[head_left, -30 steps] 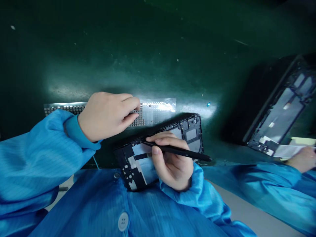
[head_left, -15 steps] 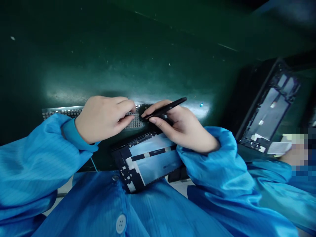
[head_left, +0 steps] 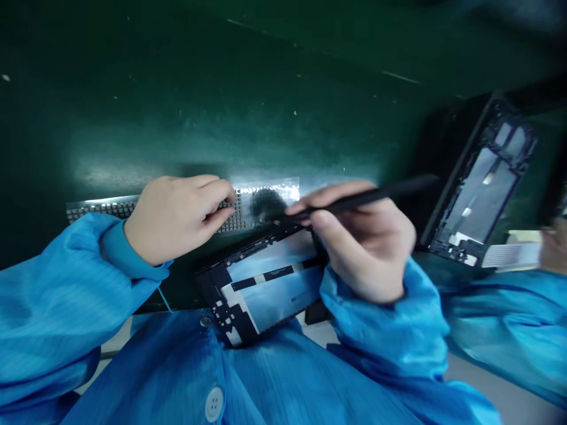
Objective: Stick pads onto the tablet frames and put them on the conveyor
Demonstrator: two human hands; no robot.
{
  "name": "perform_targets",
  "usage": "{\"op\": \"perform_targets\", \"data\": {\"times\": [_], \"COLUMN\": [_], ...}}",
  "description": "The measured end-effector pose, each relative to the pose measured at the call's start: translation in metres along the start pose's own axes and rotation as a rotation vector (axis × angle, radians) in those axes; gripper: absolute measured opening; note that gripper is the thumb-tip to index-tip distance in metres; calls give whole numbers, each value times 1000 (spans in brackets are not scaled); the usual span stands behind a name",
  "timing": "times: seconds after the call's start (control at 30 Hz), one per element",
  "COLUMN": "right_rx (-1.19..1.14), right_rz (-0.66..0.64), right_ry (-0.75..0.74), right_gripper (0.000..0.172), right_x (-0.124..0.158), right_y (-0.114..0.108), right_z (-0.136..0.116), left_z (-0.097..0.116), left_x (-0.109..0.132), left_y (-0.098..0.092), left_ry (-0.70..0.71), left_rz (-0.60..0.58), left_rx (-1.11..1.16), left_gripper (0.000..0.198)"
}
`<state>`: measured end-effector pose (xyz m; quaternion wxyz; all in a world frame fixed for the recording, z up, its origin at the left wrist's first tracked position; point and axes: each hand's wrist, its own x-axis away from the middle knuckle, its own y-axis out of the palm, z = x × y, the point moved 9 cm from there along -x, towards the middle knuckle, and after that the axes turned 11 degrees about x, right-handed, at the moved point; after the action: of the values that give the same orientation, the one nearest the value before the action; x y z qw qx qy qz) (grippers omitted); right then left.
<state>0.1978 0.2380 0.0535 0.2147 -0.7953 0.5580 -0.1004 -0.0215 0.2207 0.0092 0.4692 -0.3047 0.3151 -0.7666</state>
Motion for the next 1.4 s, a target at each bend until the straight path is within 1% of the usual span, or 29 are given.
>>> {"op": "perform_targets", "data": {"times": [0.03,0.07,0.1,0.13,0.2,0.27,0.37,0.43,0.5,0.57,0.6,0.67,0.73,0.83,0.9,0.97,1.03,1.17,1.3,1.4], "right_rx": [3,18,37,56,80,101,135,159,227,343,386,400,346,274,234,202,185,204,221,142], "right_rz": [168,304,395,432,407,379,361,346,307,221,167,43,-116,-375,-474,-508,-506,-515,-537,-518], "right_ry": [18,27,26,20,-5,-12,0,3,-27,-65,-74,-63,-73,-129,-130,-104,-78,-71,-81,-42], "right_gripper": [11,12,12,13,15,16,15,16,20,24,25,24,18,12,12,13,13,14,13,13], "right_x": [16,33,47,58,67,67,64,64,64,59,53,33,9,-22,-31,-33,-31,-27,-33,-33], "right_y": [-12,-20,-24,-23,-13,-6,-3,-4,-7,-9,-9,-9,-1,24,37,43,44,44,47,42], "right_z": [1,2,3,4,7,11,16,14,3,-13,-20,-27,-26,-15,-4,3,5,4,4,4], "left_z": [0,-1,-1,0,1,1,0,-2,-3,-3,-3,-1,2,2,0,0,0,2,2,2], "left_x": [1,1,2,2,3,4,4,4,4,4,4,4,3,1,0,-1,-2,-2,-2,-2], "left_y": [0,0,-1,-2,-5,-7,-8,-7,-7,-7,-8,-8,-7,-5,-3,-2,-1,0,0,0], "left_ry": [6,14,24,35,60,81,90,80,66,62,65,80,91,71,41,22,15,-2,-21,-10], "left_rz": [2,9,21,39,82,106,110,100,89,90,94,93,81,52,24,1,-9,-15,-27,-15], "left_rx": [9,16,21,23,23,23,32,42,48,51,49,39,23,12,11,12,11,-11,-67,-73], "left_gripper": [28,27,27,26,23,22,22,23,23,23,23,24,26,28,28,30,30,31,33,32]}}
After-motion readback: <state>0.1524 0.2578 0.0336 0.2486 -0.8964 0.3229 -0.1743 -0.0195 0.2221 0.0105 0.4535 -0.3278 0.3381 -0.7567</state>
